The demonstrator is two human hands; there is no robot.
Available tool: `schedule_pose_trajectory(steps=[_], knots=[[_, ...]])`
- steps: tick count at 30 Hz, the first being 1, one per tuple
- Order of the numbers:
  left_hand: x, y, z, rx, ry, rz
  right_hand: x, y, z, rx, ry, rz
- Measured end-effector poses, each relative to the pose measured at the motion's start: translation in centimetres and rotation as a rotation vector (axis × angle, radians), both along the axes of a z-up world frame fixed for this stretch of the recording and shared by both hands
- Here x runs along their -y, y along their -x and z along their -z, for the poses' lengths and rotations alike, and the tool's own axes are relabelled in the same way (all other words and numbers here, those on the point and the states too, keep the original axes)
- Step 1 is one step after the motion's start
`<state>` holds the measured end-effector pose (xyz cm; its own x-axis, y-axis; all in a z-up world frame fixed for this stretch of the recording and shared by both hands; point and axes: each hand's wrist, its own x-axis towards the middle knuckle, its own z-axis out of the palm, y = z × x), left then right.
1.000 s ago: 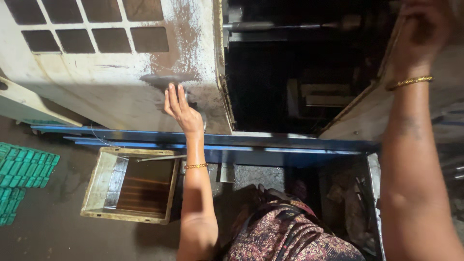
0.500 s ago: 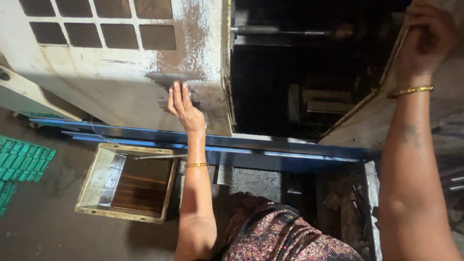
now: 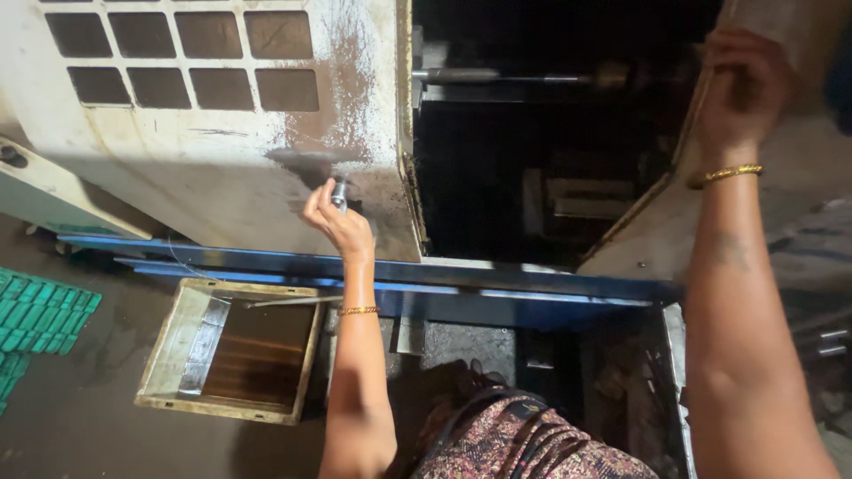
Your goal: The person wipes a long metal rod with a cloth, then opens a machine door and inserts the rod into an internal slot. The person repeats this process with multiple rods, wiping each one before insertion.
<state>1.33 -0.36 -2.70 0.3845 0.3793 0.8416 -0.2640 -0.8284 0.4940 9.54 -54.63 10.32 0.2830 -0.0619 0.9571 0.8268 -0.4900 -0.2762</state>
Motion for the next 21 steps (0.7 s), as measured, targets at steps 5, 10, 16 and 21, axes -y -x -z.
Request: schedule_pose_trajectory(steps=[5,10,16,21], knots=[[0.1,-0.6,0.4,-0.063,0.146,0.015,0.0,-1.2,1.0,-0.042,-0.054,-0.045],[0.5,-0.5,-0.3,-0.022,0.184,0.034,-0.5,-0.4,0.0,-0.002,0.068,0.103],[0.5,0.1,-1.2,-0.117,0.32,0.161,-2.5,2.3,-1.5,-0.048,0.075,0.134],[0.1,0.3,-1.3,-0.154,0.331,0.188,-3.5,6.4,-1.0,-0.217,0.063,0.115]])
